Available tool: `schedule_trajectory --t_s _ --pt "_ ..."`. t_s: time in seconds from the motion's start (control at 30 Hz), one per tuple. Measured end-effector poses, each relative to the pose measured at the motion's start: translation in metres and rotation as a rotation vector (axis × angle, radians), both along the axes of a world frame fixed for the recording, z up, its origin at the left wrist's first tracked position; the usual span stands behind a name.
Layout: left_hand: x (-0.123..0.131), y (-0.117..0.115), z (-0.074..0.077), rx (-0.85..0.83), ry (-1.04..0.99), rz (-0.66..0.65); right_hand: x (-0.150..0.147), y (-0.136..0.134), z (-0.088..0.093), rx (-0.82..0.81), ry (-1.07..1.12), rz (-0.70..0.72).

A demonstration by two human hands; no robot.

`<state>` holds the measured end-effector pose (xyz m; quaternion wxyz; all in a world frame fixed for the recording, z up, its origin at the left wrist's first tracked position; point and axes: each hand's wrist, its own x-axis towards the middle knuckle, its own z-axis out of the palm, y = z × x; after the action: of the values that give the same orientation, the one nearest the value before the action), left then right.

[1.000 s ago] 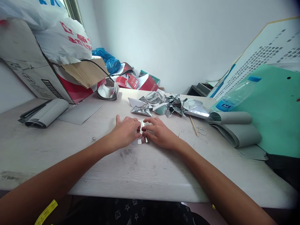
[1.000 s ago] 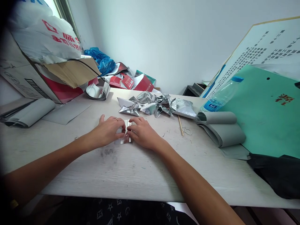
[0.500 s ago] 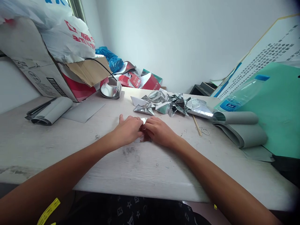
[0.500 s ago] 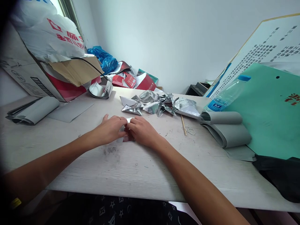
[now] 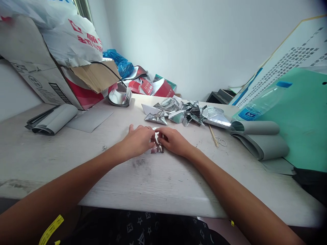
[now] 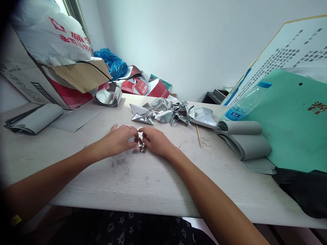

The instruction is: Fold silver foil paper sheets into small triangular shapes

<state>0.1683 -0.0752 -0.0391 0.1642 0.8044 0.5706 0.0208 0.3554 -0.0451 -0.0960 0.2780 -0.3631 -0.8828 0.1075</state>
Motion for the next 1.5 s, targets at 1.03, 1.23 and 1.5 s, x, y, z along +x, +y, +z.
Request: schedule_trajectory --t_s 1.03,1.23,1.5 --pt "-0.004 0.002 -0.002 -0.013 -0.024 0.013 0.008 -0.012 0.021 -0.107 -0.201 -0.086" --pt "-0.004 0.005 0.000 -0.020 0.008 -0.007 0.016 -0.013 0.023 -0.133 -0.235 -0.037" --pt "-0.005 0.004 -0.001 -0.031 0.004 -0.010 0.019 -0.014 0.024 -0.143 -0.225 0.003"
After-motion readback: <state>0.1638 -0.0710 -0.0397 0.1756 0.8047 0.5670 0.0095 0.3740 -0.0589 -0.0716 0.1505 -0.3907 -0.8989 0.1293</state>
